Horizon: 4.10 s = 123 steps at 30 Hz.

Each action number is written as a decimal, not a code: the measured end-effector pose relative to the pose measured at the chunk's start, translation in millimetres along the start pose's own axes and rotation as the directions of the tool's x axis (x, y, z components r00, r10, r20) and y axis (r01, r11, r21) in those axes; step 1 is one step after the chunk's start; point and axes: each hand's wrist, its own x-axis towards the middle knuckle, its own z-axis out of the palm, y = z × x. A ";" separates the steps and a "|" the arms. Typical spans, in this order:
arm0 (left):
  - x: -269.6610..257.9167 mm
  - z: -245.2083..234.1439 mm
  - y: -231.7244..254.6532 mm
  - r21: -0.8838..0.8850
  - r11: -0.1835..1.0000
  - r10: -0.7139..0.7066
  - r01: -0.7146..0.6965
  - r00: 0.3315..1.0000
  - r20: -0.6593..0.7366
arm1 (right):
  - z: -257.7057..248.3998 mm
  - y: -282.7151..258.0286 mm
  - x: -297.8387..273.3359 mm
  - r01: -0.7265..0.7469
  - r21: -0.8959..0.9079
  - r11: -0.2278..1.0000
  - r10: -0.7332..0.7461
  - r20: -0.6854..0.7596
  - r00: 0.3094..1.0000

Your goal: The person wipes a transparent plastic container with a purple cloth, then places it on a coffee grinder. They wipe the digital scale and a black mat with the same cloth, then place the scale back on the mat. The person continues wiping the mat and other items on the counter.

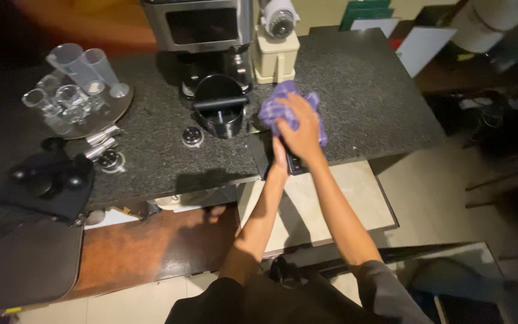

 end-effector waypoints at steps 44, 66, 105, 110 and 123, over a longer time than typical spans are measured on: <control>-70.5 90.8 106.3 -0.070 0.988 0.147 -0.140 0.984 0.104 | 2.6 -11.3 -79.2 -0.076 0.417 0.906 0.069 0.033 0.997; -125.3 108.5 110.8 -0.137 0.972 0.194 -0.190 0.981 0.018 | -0.2 0.3 -15.0 -0.193 0.652 0.733 0.193 0.072 0.979; -115.8 90.0 167.8 -0.198 0.911 0.345 -0.363 0.931 -0.118 | 14.5 -72.5 -138.4 0.160 0.286 0.945 -0.137 -0.099 0.986; -131.6 101.6 162.9 -0.085 0.889 0.436 -0.449 0.889 -0.137 | 24.3 -31.3 -124.2 -0.310 0.675 0.669 0.328 0.106 0.939; -156.7 80.5 142.3 -0.661 0.712 -0.305 0.236 0.952 0.011 | 3.1 -131.0 -127.1 0.129 0.246 0.961 -0.113 -0.076 0.991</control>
